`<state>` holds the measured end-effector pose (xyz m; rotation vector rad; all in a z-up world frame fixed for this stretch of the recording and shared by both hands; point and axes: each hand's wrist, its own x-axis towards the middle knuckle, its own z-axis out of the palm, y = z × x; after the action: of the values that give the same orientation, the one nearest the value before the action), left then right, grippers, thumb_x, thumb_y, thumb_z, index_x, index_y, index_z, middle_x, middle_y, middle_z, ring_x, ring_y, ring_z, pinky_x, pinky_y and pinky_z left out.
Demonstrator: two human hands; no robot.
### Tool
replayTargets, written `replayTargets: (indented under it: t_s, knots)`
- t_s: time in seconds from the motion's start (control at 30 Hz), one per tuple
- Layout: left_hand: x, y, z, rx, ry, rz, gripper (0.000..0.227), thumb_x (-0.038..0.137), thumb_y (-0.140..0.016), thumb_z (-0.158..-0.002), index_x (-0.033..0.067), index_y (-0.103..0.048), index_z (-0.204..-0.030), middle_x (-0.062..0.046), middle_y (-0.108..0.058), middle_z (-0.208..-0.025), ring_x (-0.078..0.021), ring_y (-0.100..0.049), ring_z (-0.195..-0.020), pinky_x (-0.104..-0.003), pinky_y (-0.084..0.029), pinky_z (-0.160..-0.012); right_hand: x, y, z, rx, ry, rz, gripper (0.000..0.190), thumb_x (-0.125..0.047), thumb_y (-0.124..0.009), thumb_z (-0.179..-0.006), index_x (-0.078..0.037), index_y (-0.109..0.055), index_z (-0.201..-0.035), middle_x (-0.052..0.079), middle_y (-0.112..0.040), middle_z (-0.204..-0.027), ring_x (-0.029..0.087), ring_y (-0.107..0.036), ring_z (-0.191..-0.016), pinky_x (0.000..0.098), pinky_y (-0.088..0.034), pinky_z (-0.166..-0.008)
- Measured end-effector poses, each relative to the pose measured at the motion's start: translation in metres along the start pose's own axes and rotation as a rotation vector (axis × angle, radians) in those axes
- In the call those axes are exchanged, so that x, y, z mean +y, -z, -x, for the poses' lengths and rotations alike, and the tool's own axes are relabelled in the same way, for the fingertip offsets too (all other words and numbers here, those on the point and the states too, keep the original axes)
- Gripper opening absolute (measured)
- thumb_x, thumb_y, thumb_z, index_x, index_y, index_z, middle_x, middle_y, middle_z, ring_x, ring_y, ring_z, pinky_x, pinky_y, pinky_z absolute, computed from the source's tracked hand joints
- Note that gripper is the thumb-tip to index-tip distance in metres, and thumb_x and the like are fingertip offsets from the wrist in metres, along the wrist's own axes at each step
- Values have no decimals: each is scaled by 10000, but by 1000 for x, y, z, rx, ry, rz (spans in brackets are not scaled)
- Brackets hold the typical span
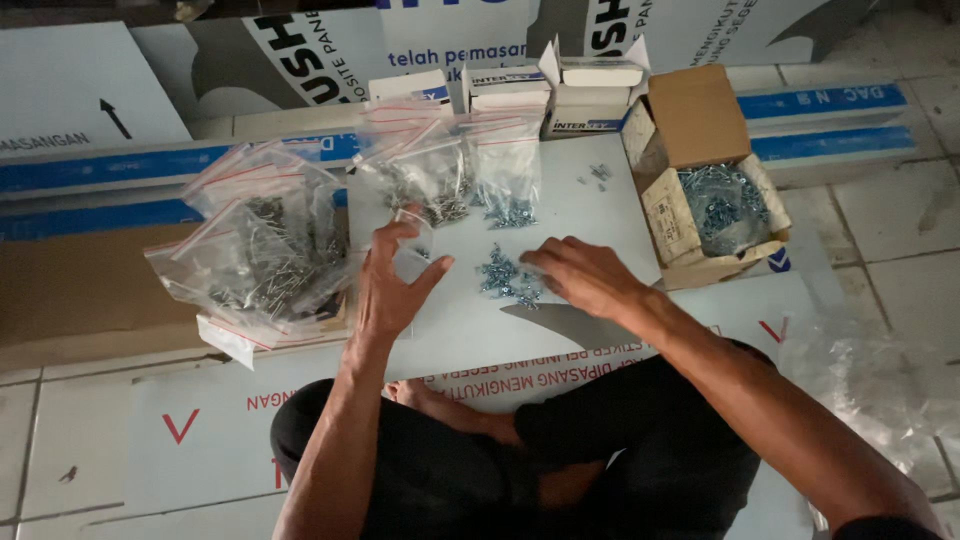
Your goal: The person sits on the floor and sorts small blue screws from a pile on a white board into a small plastic cup. They use their hands to pick up the screws and place them into the cup, occasionally adjusting the pile of screws on the board.
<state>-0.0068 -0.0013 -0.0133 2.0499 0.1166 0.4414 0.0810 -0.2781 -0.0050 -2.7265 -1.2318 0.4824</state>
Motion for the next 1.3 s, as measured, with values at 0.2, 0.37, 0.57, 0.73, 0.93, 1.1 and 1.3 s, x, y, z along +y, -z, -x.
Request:
replayTargets:
  t_s: [0.2,0.37,0.57,0.73,0.93,1.1,1.3]
  knots:
    - [43,18,-3,-134,-115,19,515,363,-725,-898,243,-450,-1316,-154,-591,-1393,-464,-568,-1236,-590,-489,-1024,9,-33,-1,133,7,180,195,-143,-509,-1014,-88,-589,-1182,73,-572,-1054,264,-605,-1035,435,-620,-696]
    - [-11,-3,5,-50,-158,-109,442,288,-754,-910,184,-511,-1265,-169,-661,-1228,-436,-668,-1045,-542,-576,-883,7,-24,-2,142,17,102,189,-157,-482,-1028,-92,-591,-1168,82,-577,-1008,289,-614,-1022,456,-610,-686]
    - [-24,-11,6,44,-154,-155,443,354,-828,-837,243,-572,-1181,-95,-676,-1124,-352,-717,-993,-466,-609,-848,15,-31,-6,160,15,141,191,-193,-462,-1041,-141,-608,-1153,47,-602,-987,236,-646,-1012,396,-609,-722]
    - [-28,-12,7,63,-186,-115,514,372,-844,-817,250,-553,-1223,-113,-664,-1122,-362,-716,-995,-468,-611,-850,14,-24,-3,184,-19,24,182,-191,-488,-1032,-102,-622,-1116,75,-606,-960,270,-653,-979,423,-601,-709]
    - [-22,-9,8,131,-229,-131,525,328,-854,-815,203,-556,-1229,-96,-699,-1177,-364,-707,-1011,-489,-600,-856,5,-12,4,175,18,88,199,-194,-463,-1049,-107,-621,-1131,69,-606,-972,249,-641,-973,383,-581,-707]
    - [-16,-4,7,117,-245,-97,495,317,-846,-834,195,-585,-1237,-73,-718,-1191,-355,-697,-1048,-496,-581,-894,-18,17,14,153,95,60,178,-158,-501,-1026,-76,-603,-1146,128,-607,-989,300,-617,-988,460,-578,-721]
    - [-25,-8,7,148,-246,-122,575,329,-878,-778,222,-590,-1263,-27,-724,-1190,-303,-694,-1072,-442,-584,-929,13,-20,-5,128,16,27,193,-221,-505,-1034,-90,-596,-1144,91,-611,-1025,264,-620,-997,394,-565,-728]
